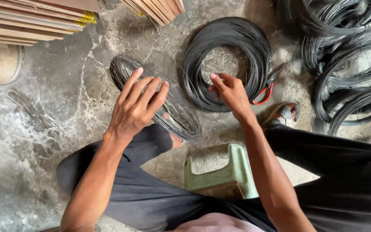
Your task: The person sits on a small stool and pulls a length of wire from a large coil on the floor. They then wrap the wire around their fingers to form a smaller, tighter coil, which they hold in their hands.
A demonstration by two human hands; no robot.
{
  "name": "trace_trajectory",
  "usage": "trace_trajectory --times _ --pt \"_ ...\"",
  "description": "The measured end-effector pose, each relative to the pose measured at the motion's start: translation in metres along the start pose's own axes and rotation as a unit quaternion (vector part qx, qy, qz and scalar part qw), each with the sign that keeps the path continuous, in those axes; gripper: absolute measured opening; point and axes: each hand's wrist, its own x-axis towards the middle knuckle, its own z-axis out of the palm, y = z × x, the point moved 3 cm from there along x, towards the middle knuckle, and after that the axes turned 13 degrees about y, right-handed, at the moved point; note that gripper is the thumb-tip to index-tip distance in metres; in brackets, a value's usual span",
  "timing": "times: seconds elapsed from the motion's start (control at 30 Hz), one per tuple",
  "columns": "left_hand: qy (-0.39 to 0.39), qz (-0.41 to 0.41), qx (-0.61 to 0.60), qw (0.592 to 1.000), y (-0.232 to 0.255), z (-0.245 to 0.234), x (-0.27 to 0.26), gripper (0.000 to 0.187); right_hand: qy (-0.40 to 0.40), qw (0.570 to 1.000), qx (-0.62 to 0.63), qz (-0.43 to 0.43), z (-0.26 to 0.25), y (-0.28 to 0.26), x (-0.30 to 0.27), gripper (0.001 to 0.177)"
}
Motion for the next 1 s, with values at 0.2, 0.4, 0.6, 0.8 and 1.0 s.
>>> trace_trajectory --times 0.2,0.4,0.6,0.8,1.0 --pt "0.027 0.018 -0.003 0.999 0.001 0.009 -0.002 0.019 -0.017 0.991 0.087 -0.100 -0.014 -0.034 -0.019 0.020" --pt "0.029 0.014 -0.025 0.999 0.009 0.024 -0.001 0.032 -0.054 0.959 0.062 -0.272 0.004 -0.073 -0.066 0.012" --pt "-0.041 -0.023 -0.096 0.994 0.017 0.021 -0.004 0.032 -0.040 0.953 0.011 -0.301 -0.002 -0.061 -0.082 0.018" --pt "-0.055 0.010 -0.054 0.997 0.023 0.035 -0.016 0.032 -0.047 0.974 0.066 -0.213 0.003 -0.053 -0.076 0.020" --pt "-0.001 0.031 -0.030 0.999 0.022 0.041 -0.027 0.024 0.015 0.928 -0.030 -0.370 -0.001 -0.075 -0.102 0.015"
